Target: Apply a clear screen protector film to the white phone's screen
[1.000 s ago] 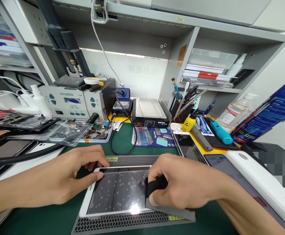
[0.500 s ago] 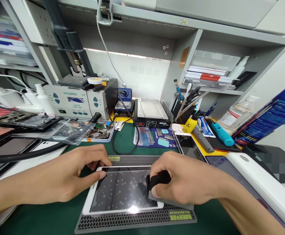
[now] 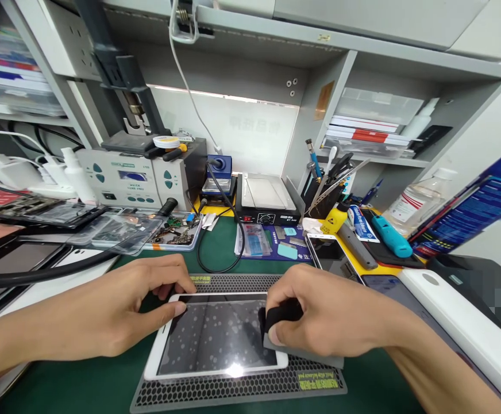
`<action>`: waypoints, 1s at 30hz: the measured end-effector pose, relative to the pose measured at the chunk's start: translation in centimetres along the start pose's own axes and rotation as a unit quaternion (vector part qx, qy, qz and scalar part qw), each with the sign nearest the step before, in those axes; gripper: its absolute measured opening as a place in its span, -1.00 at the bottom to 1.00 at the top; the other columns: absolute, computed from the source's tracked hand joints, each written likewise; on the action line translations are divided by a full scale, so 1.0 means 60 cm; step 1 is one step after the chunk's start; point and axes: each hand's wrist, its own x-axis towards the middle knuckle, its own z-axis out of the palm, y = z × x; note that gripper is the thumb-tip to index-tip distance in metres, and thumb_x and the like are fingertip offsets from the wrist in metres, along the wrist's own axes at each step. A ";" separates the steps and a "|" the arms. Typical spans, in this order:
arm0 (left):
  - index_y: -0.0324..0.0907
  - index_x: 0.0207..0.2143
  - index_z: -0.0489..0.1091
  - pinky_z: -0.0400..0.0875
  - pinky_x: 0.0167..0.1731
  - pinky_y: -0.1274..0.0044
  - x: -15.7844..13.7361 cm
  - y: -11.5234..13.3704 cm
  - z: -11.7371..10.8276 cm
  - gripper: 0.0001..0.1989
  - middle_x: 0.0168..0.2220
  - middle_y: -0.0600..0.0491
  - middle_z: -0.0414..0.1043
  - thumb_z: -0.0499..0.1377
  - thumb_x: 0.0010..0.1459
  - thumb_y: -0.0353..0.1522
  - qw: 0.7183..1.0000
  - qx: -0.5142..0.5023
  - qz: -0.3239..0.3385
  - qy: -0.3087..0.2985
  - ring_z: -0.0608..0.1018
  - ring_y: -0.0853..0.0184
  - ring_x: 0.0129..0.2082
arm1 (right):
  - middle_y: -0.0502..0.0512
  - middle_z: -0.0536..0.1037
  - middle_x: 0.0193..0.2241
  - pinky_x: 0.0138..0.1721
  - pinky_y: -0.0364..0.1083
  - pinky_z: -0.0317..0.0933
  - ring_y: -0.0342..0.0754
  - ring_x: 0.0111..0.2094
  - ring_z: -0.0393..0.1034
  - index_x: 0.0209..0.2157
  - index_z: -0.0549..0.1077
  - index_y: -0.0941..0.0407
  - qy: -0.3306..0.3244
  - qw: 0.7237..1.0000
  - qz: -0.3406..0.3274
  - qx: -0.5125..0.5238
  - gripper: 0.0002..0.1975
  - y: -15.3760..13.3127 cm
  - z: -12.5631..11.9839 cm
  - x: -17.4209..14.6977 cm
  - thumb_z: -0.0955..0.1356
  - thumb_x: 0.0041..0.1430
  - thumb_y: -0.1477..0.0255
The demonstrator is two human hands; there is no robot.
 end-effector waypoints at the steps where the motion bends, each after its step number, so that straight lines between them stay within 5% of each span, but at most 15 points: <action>1: -0.02 -0.20 0.45 0.29 -0.39 0.51 0.000 0.000 0.000 -0.85 -0.26 0.11 0.42 0.11 0.32 -0.22 1.000 0.000 0.000 -0.001 0.47 0.33 -0.36 | -0.05 0.45 -0.54 -0.59 -0.18 0.01 -0.14 -0.54 0.21 -0.43 0.56 0.12 0.004 1.000 -0.001 0.000 -0.85 -0.001 0.003 -0.001 0.39 0.12 0.35; 5: -0.01 -0.19 0.45 0.30 -0.38 0.51 -0.002 -0.001 -0.001 -0.85 -0.26 0.12 0.41 0.11 0.33 -0.21 1.000 0.002 -0.001 -0.003 0.47 0.33 -0.34 | -0.07 0.40 -0.60 -0.61 -0.17 -0.01 -0.14 -0.58 0.19 -0.42 0.57 0.10 0.045 0.999 -0.009 0.004 -0.91 -0.007 0.016 -0.004 0.43 0.05 0.38; 11: 0.00 -0.21 0.43 0.30 -0.34 0.53 -0.002 0.002 -0.001 -0.87 -0.24 0.14 0.41 0.11 0.33 -0.23 1.000 -0.001 -0.005 -0.005 0.47 0.35 -0.32 | -0.08 0.40 -0.57 -0.60 -0.17 -0.02 -0.16 -0.57 0.18 -0.44 0.54 0.11 0.001 1.000 -0.021 0.019 -0.88 -0.008 0.006 -0.003 0.38 0.12 0.38; 17: -0.01 -0.21 0.43 0.29 -0.35 0.52 -0.002 0.002 -0.002 -0.87 -0.25 0.14 0.40 0.11 0.33 -0.23 1.000 0.003 -0.004 -0.007 0.46 0.35 -0.33 | -0.06 0.40 -0.58 -0.55 -0.16 0.05 -0.11 -0.54 0.23 -0.43 0.56 0.09 0.093 0.995 -0.024 -0.003 -0.87 0.000 0.007 -0.001 0.44 0.06 0.31; 21: -0.03 -0.20 0.44 0.29 -0.32 0.52 -0.002 0.003 -0.002 -0.90 -0.25 0.13 0.41 0.13 0.30 -0.28 1.000 0.006 0.008 0.005 0.46 0.33 -0.29 | -0.05 0.45 -0.56 -0.56 -0.15 0.06 -0.09 -0.53 0.27 -0.39 0.58 0.07 0.093 0.995 -0.022 -0.029 -0.87 -0.006 0.027 -0.001 0.44 0.05 0.31; 30: -0.07 -0.24 0.49 0.28 -0.35 0.52 0.000 0.005 -0.004 -0.89 -0.28 0.11 0.41 0.15 0.26 -0.34 0.999 0.006 0.035 0.020 0.46 0.33 -0.32 | -0.05 0.42 -0.49 -0.51 -0.15 0.04 -0.11 -0.47 0.22 -0.37 0.48 0.09 0.110 0.993 -0.035 -0.004 -0.75 -0.013 0.033 0.023 0.34 0.28 0.22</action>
